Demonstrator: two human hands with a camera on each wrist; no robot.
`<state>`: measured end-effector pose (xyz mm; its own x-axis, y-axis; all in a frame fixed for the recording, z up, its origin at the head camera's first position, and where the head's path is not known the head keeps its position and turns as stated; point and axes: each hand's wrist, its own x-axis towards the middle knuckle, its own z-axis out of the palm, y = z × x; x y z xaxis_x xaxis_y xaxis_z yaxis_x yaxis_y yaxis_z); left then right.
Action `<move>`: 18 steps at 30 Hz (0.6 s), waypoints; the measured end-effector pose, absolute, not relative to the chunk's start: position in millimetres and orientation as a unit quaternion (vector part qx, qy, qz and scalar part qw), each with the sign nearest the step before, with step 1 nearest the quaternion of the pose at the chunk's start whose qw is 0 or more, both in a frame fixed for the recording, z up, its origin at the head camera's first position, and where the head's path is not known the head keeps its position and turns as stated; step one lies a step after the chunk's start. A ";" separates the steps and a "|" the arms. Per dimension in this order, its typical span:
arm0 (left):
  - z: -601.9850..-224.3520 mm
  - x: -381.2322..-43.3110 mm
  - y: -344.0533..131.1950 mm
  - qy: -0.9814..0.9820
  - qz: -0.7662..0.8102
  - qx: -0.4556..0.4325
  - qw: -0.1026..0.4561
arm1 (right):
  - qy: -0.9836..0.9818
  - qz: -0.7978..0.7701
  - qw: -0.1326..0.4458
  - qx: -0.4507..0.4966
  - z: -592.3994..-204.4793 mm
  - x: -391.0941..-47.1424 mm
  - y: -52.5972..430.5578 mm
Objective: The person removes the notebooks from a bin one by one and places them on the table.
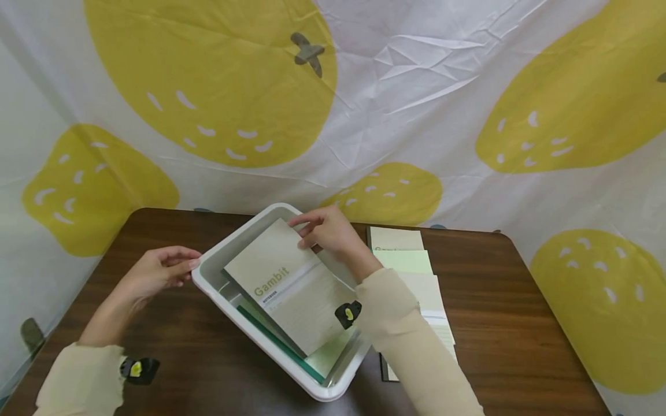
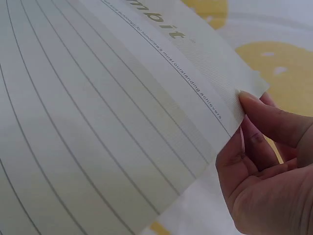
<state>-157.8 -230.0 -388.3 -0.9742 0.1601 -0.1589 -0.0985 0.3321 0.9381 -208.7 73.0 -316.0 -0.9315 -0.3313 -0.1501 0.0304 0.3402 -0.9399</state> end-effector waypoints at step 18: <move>-387.5 -159.9 -227.7 0.797 0.593 0.028 0.110 | 0.773 -0.621 0.057 -0.120 -205.7 -185.5 87.8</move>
